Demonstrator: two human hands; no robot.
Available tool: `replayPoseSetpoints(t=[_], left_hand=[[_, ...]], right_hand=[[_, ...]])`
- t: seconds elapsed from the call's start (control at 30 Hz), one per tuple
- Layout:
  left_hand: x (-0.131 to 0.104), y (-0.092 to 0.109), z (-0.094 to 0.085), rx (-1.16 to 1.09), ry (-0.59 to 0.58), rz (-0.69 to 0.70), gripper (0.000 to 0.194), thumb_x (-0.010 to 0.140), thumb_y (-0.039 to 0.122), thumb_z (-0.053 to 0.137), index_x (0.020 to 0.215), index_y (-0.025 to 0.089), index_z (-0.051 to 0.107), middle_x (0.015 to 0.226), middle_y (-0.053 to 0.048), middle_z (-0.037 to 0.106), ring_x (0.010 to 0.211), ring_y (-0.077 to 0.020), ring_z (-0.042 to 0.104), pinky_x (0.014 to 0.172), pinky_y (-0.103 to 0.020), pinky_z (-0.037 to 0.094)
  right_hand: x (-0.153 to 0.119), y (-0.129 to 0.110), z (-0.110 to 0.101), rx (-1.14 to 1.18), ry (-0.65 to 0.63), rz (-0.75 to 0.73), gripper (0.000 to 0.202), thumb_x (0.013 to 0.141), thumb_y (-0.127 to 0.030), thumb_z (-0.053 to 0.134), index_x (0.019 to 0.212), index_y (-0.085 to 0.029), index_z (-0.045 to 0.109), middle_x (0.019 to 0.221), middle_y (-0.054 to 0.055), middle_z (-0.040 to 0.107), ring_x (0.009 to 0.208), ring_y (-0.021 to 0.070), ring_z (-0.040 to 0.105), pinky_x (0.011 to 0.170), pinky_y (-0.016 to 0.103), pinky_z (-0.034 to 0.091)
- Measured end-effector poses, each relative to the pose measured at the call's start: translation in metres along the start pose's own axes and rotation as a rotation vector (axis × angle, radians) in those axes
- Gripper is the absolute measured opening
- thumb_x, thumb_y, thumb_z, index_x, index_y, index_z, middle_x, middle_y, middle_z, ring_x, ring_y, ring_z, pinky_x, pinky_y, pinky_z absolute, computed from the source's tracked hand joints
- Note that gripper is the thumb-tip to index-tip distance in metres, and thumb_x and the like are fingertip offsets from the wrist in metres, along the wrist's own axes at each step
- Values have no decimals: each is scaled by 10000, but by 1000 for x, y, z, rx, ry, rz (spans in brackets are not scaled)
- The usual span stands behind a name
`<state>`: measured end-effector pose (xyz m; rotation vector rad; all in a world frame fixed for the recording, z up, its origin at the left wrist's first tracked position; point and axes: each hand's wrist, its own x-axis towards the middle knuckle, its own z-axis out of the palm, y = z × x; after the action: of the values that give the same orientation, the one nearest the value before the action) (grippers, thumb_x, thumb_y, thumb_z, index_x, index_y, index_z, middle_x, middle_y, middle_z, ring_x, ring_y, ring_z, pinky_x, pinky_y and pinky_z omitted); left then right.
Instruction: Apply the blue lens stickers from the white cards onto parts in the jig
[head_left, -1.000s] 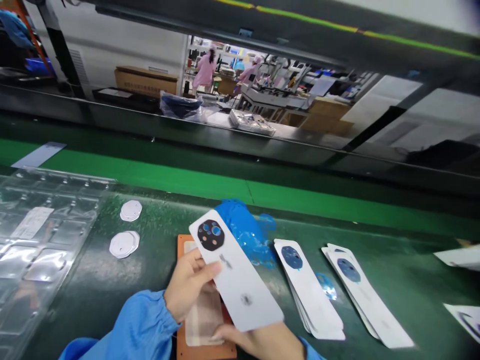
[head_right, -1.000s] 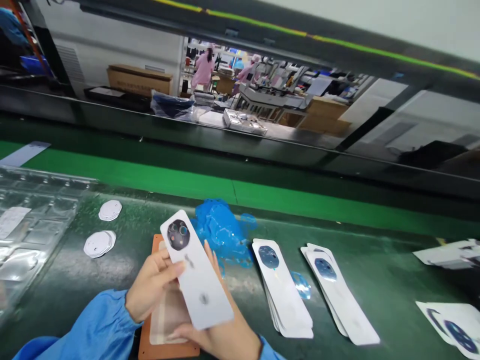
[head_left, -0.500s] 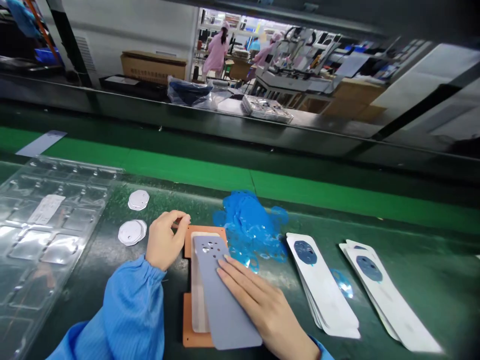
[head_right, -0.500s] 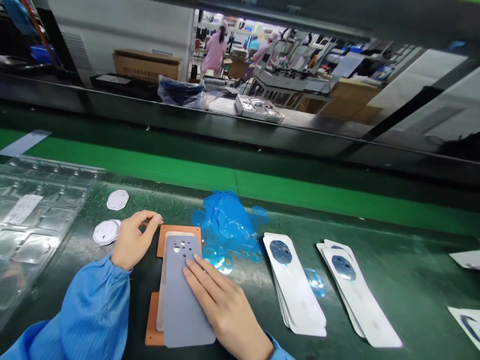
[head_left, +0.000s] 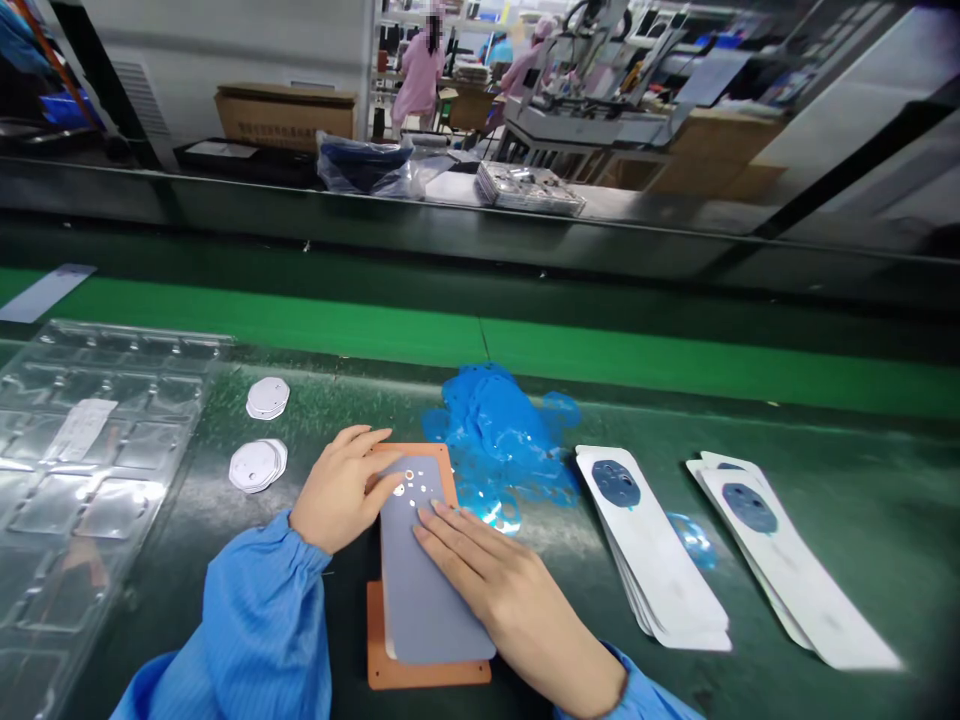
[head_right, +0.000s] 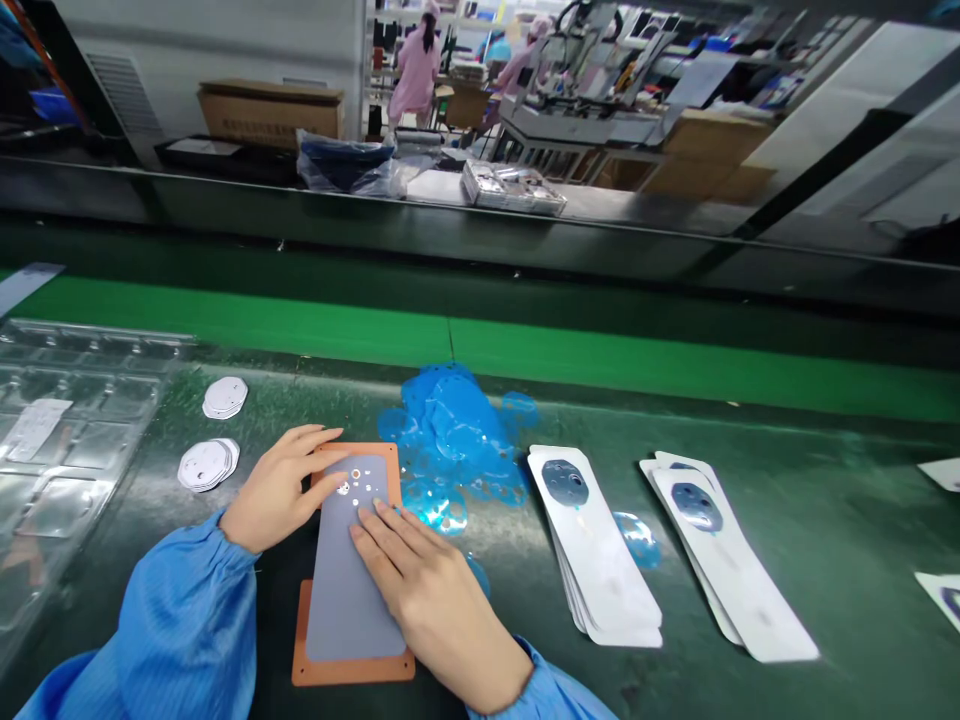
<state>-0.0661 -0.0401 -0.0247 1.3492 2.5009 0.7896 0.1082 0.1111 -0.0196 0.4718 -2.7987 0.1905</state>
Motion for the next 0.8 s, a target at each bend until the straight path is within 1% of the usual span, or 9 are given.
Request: replayPoseSetpoints(t=[0.07,0.13,0.33,0.43,0.53,0.6,0.7,0.73,0.8], left_hand=[[-1,1,-1,54,-103,14,327,902,372,617,1195,258,709,1451,-61,531,1357,-335,431,1109,-543,419],[-3,2,-2,104,-158,19,378,878,404,651,1239,296,681,1504,-52,465,1382,-354,408,1106,-566,416],[-4,5,-2,193,-151,-17,428,831,459,696,1247,366,665,1525,-45,432,1383,-399,405,1117,-633,362],[-8,6,-2,180,-175,-18,603,764,541,733,1326,365,601,1560,-64,372,1402,-413,369,1119,-653,343],[-14,6,2,186,-180,-32,783,706,600,755,1403,326,526,1605,-95,262,1440,-436,280,1125,-682,301],[-17,5,6,166,-158,-22,819,695,627,749,1411,306,518,1608,-103,255,1455,-440,237,1131,-700,267],[-16,-6,7,83,-91,67,832,651,632,778,1362,250,573,1568,-125,350,1452,-415,261,1148,-662,285],[-15,-13,4,56,-26,91,789,662,604,787,1330,227,600,1536,-128,407,1443,-391,293,1154,-621,313],[-12,-32,-7,37,185,58,603,738,508,775,1237,190,658,1423,-127,545,1375,-334,409,1144,-524,375]], right_hand=[[0,0,2,1,-4,0,422,1027,-129,273,1251,-97,630,1334,89,607,1244,234,569,1005,408,556],[1,0,3,-6,-11,-2,414,1024,-126,284,1232,-93,640,1319,99,616,1230,244,580,998,418,561],[0,-7,2,-31,-85,-3,394,959,-79,388,1299,-54,586,1362,163,569,1277,301,534,1038,523,513],[-7,-19,1,-21,-117,36,465,889,-115,493,1344,-38,547,1423,205,495,1334,357,458,1042,565,493],[-15,-33,5,-53,-37,60,458,868,-148,508,1297,-6,582,1393,235,516,1315,378,473,1033,536,509],[-18,-38,9,-95,1,47,442,866,-97,446,1267,0,605,1350,227,560,1285,357,511,1010,489,538],[-22,-44,11,-137,43,32,485,865,-31,347,1274,-30,608,1325,179,596,1249,316,555,957,426,575],[-24,-45,10,-140,63,24,505,876,-27,325,1309,-41,585,1337,164,591,1254,305,553,943,404,581],[-29,-47,4,-133,102,-11,545,907,-40,303,1423,-55,481,1379,146,558,1285,292,526,939,365,577]])
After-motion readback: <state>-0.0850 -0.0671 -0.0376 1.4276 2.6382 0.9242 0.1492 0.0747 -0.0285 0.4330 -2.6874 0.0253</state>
